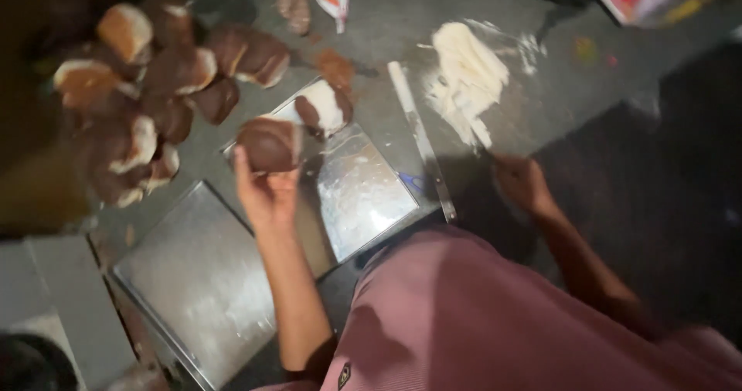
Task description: The person spreads a white creamy filling onto chocolate-glazed buns using a metal spatula. They scoop the filling from a pile on the table, apply it to the cut surface of each bun, and place the finished buns onto a metal tray.
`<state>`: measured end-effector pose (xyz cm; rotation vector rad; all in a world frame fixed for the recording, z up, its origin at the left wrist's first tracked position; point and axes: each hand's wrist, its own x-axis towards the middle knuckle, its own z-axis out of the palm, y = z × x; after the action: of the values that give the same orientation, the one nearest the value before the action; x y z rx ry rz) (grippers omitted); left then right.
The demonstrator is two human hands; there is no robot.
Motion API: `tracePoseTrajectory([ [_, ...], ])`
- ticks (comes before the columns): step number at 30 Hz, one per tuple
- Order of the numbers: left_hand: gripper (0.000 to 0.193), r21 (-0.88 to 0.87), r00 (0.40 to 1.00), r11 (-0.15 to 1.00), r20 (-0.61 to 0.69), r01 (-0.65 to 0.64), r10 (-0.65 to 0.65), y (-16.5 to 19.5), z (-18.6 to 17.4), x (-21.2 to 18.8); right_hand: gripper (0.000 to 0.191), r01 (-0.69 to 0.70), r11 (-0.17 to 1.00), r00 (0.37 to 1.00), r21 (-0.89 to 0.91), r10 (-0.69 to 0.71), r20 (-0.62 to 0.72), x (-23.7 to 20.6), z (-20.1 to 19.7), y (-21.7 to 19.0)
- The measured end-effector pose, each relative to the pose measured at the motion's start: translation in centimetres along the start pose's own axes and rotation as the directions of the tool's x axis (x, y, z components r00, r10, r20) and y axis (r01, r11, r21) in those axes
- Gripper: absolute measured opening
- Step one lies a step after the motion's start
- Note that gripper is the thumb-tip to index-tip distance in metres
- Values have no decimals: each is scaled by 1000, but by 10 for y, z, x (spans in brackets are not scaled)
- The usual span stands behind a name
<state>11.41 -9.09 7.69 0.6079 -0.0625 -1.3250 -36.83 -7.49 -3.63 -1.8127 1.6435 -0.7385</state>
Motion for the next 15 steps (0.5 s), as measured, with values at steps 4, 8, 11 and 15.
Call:
tracePoseTrajectory([
  [4, 60, -18, 999, 999, 12, 39, -38, -27, 8, -21, 38, -516, 734, 849, 440, 370, 377, 6, -8, -59],
  [8, 60, -45, 999, 999, 37, 0, 2, -47, 35, -40, 37, -97, 821, 965, 562, -61, 256, 27, -24, -170],
  [11, 59, -61, 1000, 998, -19, -12, 11, -62, 62, -49, 38, 135, 847, 956, 514, -248, 158, 39, -31, -239],
  [15, 55, -131, 1000, 991, -16, 7, -9, -75, 88, -65, 38, 407, 822, 894, 398, -448, 12, 38, -24, -284],
])
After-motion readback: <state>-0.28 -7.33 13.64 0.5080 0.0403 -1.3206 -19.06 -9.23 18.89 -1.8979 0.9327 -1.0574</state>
